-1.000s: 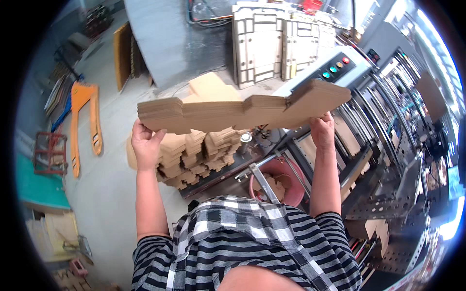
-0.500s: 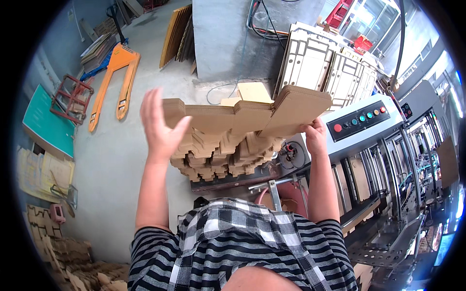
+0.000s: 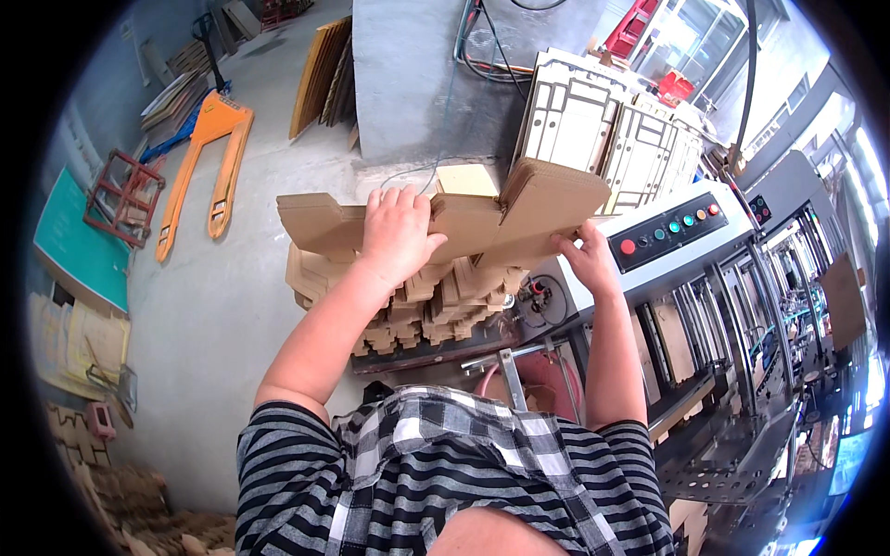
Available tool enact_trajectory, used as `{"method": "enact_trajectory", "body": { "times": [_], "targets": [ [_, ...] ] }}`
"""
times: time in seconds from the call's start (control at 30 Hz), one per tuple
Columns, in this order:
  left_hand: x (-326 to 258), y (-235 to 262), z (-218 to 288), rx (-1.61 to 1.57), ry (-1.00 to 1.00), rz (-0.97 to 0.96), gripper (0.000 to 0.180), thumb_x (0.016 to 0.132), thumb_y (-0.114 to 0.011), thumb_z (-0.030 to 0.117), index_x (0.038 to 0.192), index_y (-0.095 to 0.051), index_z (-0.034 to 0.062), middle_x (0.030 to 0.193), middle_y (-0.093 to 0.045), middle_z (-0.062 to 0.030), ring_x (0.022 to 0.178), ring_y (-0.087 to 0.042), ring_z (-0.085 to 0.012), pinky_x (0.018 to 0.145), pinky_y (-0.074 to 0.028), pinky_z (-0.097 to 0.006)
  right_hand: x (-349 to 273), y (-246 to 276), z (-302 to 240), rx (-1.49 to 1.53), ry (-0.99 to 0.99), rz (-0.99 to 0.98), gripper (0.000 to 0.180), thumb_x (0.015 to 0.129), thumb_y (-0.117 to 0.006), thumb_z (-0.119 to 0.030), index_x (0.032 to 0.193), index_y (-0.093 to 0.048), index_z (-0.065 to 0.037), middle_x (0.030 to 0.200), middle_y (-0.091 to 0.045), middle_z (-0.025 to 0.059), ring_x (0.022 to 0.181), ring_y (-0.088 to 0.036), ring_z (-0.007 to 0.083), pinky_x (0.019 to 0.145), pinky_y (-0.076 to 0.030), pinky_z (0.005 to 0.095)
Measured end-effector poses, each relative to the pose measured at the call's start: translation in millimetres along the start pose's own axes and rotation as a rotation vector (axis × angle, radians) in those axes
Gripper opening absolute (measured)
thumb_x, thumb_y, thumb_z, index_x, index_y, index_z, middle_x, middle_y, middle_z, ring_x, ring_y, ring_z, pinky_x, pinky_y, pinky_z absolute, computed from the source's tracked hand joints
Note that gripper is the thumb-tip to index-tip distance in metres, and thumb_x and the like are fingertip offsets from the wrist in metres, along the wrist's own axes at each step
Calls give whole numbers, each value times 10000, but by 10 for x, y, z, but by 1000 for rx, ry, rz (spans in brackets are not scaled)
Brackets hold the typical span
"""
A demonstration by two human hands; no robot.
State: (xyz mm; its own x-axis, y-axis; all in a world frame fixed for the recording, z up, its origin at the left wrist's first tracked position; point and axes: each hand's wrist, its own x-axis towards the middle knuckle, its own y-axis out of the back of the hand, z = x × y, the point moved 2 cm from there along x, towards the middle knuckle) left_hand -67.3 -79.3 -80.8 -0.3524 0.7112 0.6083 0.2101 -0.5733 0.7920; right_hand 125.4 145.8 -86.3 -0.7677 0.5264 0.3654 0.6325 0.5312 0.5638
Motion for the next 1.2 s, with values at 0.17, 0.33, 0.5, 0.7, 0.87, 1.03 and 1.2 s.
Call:
{"method": "enact_trajectory", "body": {
  "times": [0.17,0.33,0.5,0.7,0.87,1.03,1.2],
  "targets": [
    [56,-38,31,-80,-4,-181,427,736,-735,349,915,-558,4,895,-620,-137,903,-580,-297,877,-408,-405,-80,-108,73,76,20,56,336,819,-607,0,1143,-518,13,963,-655,120,919,-626,193,827,-475,311],
    [154,103,152,-132,-149,-143,430,743,-721,374,877,-548,4,850,-620,-138,846,-595,-309,815,-434,-411,-315,213,-106,111,-52,104,345,824,-642,2,1149,-530,18,1000,-654,104,938,-622,168,821,-489,305],
    [403,266,715,-339,-313,-336,467,777,-682,415,908,-555,-15,833,-626,-175,846,-606,-347,773,-455,-439,-894,1006,-115,336,-265,137,477,718,-780,-92,1133,-567,4,1014,-648,49,918,-605,119,844,-485,287],
    [441,-121,1602,-492,-335,-854,549,746,-684,452,1020,-595,-16,949,-651,-206,932,-621,-345,823,-474,-421,-1789,1354,-45,436,-542,265,491,704,-801,-167,1114,-609,24,1026,-659,89,934,-617,168,868,-480,310],
    [357,-442,2303,-547,-425,-993,637,699,-693,513,1054,-608,-9,1035,-646,-205,990,-621,-322,867,-472,-413,-2502,1348,222,514,-638,460,488,687,-807,-149,1095,-617,38,983,-667,100,868,-635,174,811,-507,307],
    [85,-801,2822,-588,-550,-1233,666,711,-675,541,1087,-617,-6,1078,-639,-192,1029,-609,-315,887,-467,-402,-3080,1424,353,527,-793,508,475,682,-812,-163,1061,-623,53,933,-673,109,811,-648,173,759,-524,296],
    [-145,-1031,3104,-673,-521,-1330,630,759,-648,532,1059,-626,-22,1059,-638,-212,1003,-615,-324,852,-474,-385,-3384,1466,333,403,-833,540,428,700,-796,-160,1027,-628,59,914,-676,102,804,-645,157,749,-519,291]
  ]
}}
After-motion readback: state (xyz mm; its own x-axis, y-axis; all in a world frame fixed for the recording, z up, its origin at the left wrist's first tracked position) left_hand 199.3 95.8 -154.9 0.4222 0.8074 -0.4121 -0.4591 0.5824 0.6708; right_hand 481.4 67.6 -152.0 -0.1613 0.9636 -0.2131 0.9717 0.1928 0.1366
